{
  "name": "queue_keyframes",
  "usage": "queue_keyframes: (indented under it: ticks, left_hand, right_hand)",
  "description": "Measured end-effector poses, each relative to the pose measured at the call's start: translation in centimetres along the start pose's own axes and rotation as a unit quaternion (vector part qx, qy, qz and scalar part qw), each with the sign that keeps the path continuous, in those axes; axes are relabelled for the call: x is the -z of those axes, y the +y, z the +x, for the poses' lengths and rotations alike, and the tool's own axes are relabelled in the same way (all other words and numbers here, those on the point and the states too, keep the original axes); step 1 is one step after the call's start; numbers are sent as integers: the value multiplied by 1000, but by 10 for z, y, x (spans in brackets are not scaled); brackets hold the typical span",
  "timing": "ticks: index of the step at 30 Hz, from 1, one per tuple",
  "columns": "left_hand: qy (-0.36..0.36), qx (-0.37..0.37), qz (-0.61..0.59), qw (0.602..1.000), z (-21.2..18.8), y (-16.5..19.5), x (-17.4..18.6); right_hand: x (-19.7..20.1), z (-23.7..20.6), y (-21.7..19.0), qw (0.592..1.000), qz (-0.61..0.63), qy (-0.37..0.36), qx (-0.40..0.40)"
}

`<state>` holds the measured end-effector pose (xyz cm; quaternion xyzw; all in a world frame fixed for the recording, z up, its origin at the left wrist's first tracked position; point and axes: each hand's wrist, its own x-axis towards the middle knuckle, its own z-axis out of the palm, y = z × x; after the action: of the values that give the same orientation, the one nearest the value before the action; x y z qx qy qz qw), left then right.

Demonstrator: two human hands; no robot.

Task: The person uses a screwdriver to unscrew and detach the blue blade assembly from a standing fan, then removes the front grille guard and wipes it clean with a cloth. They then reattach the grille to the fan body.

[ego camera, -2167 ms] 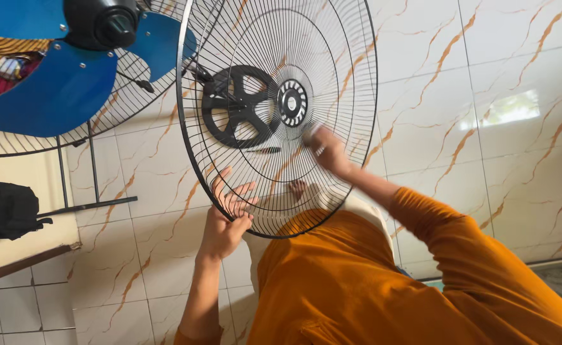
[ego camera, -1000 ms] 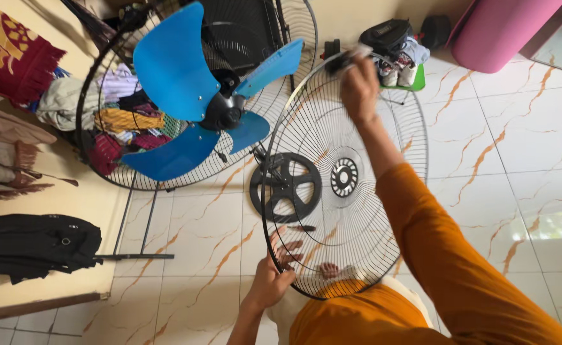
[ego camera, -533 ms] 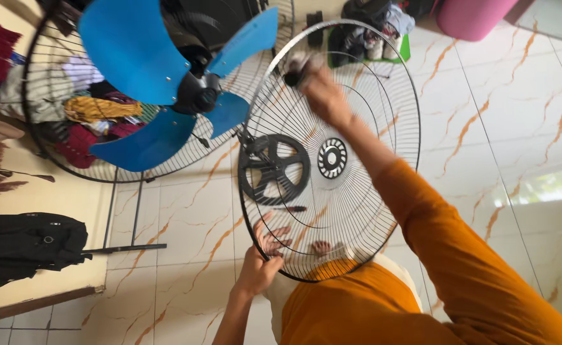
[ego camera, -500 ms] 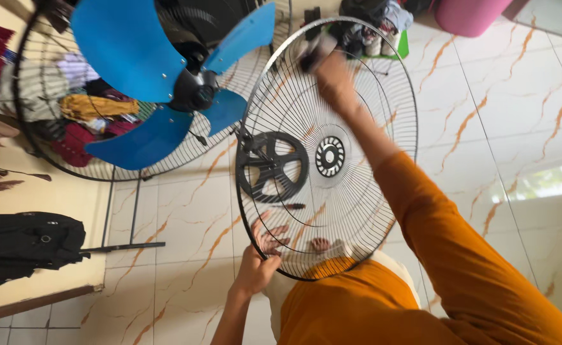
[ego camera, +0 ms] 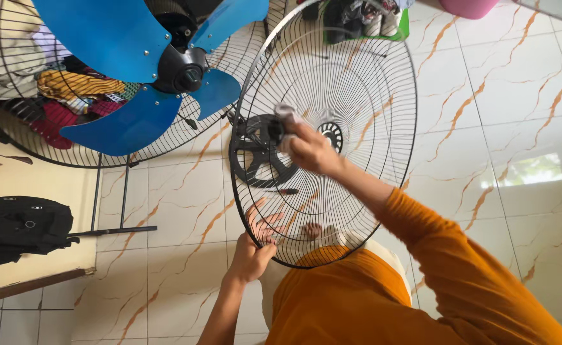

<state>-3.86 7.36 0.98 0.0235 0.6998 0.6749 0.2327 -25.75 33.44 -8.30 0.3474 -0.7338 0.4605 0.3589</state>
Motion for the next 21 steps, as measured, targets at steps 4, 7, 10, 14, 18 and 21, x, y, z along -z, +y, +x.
queue_keyframes:
  ticks: [4,7,10,14,18,21]
  left_hand:
    - [-13,-21,-13,1000,-10,-3,5]
    - [1,-21,-27,999,-16,-4,5]
    - [17,-8,-33,999,-14,-4,1]
    - [20,9,-38,999,-6,-2,-3]
    - [17,-7,-1,1000,-10,-3,-3]
    - [13,-16,0,1000,-15,-6,-3]
  right_hand:
    - [59,15,76,973,-206,31,-99]
    - [102,-16,105,900,-297,130,-291]
    - [78,-67,68,852,-300,101,-418]
    - [6,-96,-40,971,-83,32,-223]
    - [9,-51,-27,987,-133,-52,-71]
    - [55,-30,45,974,-192,40,-114]
